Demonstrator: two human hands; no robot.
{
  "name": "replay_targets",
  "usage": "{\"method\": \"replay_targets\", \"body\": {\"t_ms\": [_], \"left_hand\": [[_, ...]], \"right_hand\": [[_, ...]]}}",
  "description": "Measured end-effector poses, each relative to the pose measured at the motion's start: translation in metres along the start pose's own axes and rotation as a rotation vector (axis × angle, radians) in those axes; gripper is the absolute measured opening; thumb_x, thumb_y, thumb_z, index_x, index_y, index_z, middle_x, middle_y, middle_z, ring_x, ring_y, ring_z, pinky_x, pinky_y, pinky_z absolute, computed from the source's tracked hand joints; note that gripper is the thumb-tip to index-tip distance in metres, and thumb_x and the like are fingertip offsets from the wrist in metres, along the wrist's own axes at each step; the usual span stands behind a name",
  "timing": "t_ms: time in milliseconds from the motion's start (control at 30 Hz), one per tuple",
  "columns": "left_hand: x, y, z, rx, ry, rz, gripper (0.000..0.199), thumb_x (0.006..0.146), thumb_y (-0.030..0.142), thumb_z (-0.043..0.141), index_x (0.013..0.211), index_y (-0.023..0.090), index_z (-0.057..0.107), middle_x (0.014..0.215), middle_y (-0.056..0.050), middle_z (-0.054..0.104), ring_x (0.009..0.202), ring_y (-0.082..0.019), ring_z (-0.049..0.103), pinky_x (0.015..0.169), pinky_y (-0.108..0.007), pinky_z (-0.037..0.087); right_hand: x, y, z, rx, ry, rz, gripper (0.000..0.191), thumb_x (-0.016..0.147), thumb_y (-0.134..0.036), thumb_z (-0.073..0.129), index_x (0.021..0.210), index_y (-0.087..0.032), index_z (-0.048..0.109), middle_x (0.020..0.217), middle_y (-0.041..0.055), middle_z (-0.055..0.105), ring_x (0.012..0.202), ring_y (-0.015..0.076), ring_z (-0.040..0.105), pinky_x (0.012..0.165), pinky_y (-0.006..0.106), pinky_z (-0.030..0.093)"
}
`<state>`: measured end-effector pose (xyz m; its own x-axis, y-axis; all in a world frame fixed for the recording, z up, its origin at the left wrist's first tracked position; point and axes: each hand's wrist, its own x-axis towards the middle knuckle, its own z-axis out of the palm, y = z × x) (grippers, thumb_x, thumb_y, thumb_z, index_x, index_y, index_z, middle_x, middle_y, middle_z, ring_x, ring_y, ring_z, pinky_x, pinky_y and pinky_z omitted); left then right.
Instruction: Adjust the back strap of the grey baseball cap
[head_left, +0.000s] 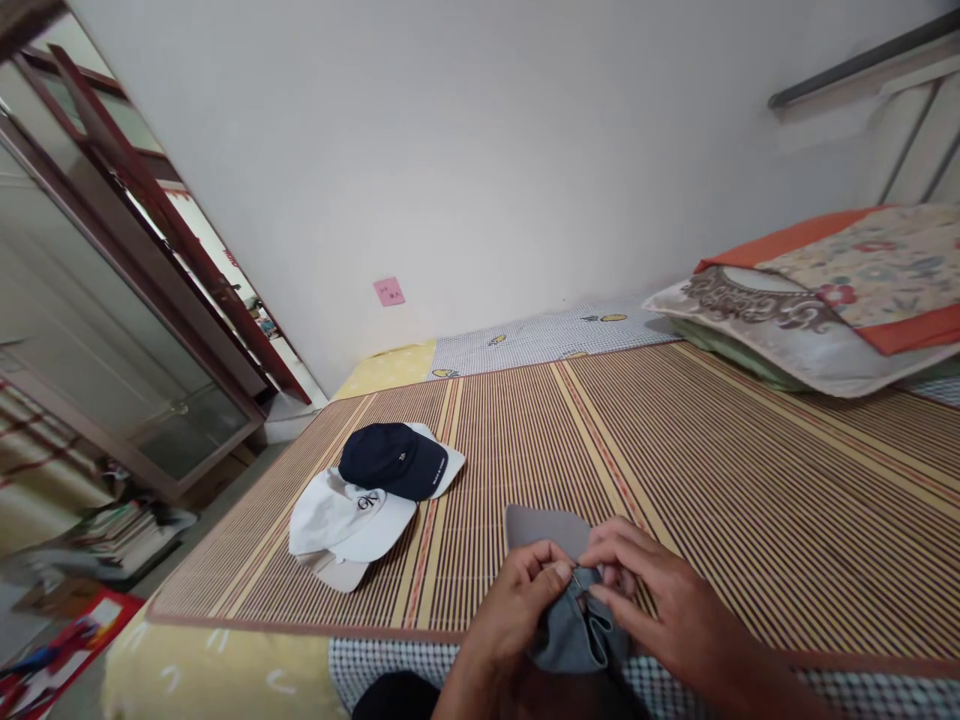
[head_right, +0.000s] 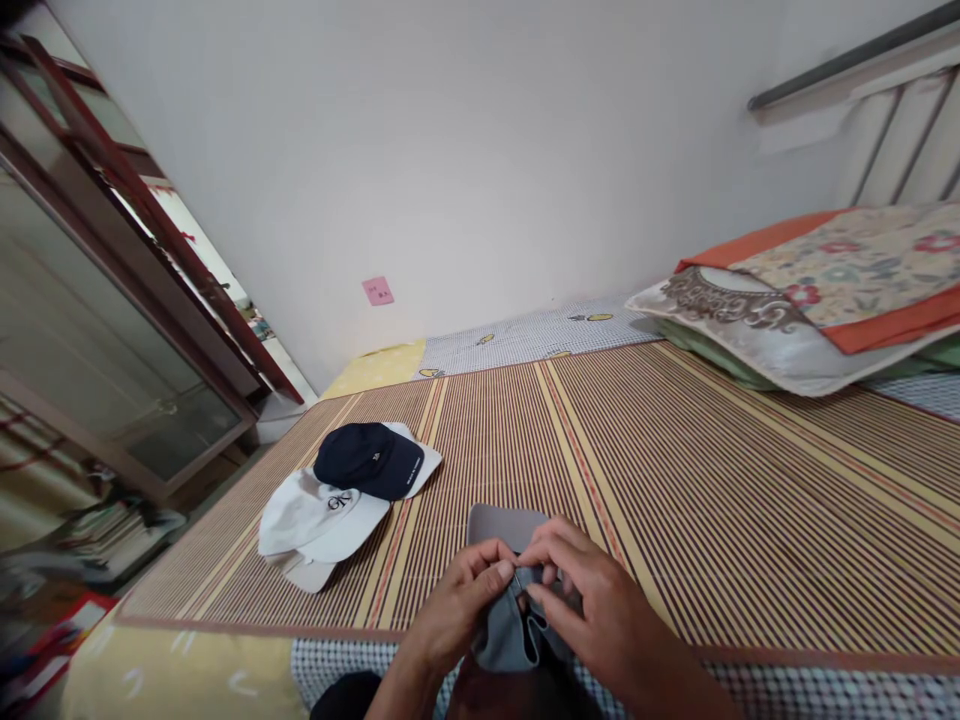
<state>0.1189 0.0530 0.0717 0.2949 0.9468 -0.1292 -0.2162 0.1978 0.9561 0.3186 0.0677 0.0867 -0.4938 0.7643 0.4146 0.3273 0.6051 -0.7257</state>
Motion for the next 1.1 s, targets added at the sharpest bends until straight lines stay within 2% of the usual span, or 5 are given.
{"method": "replay_targets", "body": {"t_ms": [200,400,767,900,1100], "left_hand": [[0.001,-0.005,-0.004,0.011,0.01,0.014,0.044,0.078,0.056,0.079,0.08,0.017,0.06,0.067,0.004,0.051,0.061,-0.01,0.043,0.059,-0.023,0.031],[-0.003,0.001,0.001,0.001,0.013,0.019,0.042,0.079,0.052,0.079,0.079,0.015,0.059,0.068,0.004,0.049,0.062,-0.009,0.039,0.059,-0.022,0.029],[-0.003,0.002,0.005,-0.14,0.046,0.004,0.036,0.077,0.046,0.079,0.083,0.014,0.065,0.067,0.002,0.056,0.06,-0.01,0.05,0.062,-0.023,0.038],[-0.004,0.005,0.006,-0.158,0.024,0.05,0.036,0.074,0.042,0.086,0.087,0.016,0.064,0.068,0.005,0.054,0.056,-0.006,0.042,0.056,-0.019,0.032],[-0.003,0.004,0.008,-0.126,0.058,0.089,0.037,0.075,0.042,0.086,0.086,0.017,0.061,0.074,0.003,0.056,0.065,-0.009,0.048,0.061,-0.02,0.034]], "right_hand": [[-0.002,0.007,-0.003,-0.023,0.034,0.024,0.02,0.09,-0.017,0.06,0.104,-0.026,0.07,0.105,0.0057,0.07,0.092,0.0207,0.07,0.08,0.032,0.057],[-0.002,0.009,0.002,0.026,0.06,-0.042,0.019,0.096,-0.019,0.057,0.104,-0.027,0.072,0.103,0.0054,0.07,0.098,0.02,0.07,0.08,0.028,0.057],[0.0,0.002,0.004,0.059,-0.051,-0.04,0.016,0.1,-0.019,0.052,0.095,-0.024,0.066,0.097,0.0033,0.065,0.091,0.017,0.067,0.079,0.025,0.054],[-0.002,-0.002,0.006,0.097,-0.033,-0.021,0.017,0.098,-0.016,0.053,0.089,-0.024,0.065,0.093,0.0022,0.065,0.089,0.0169,0.066,0.08,0.027,0.052],[-0.003,-0.005,0.008,0.131,-0.077,0.032,0.02,0.092,-0.014,0.058,0.102,-0.026,0.069,0.097,0.0019,0.067,0.086,0.0171,0.066,0.077,0.027,0.052]]}}
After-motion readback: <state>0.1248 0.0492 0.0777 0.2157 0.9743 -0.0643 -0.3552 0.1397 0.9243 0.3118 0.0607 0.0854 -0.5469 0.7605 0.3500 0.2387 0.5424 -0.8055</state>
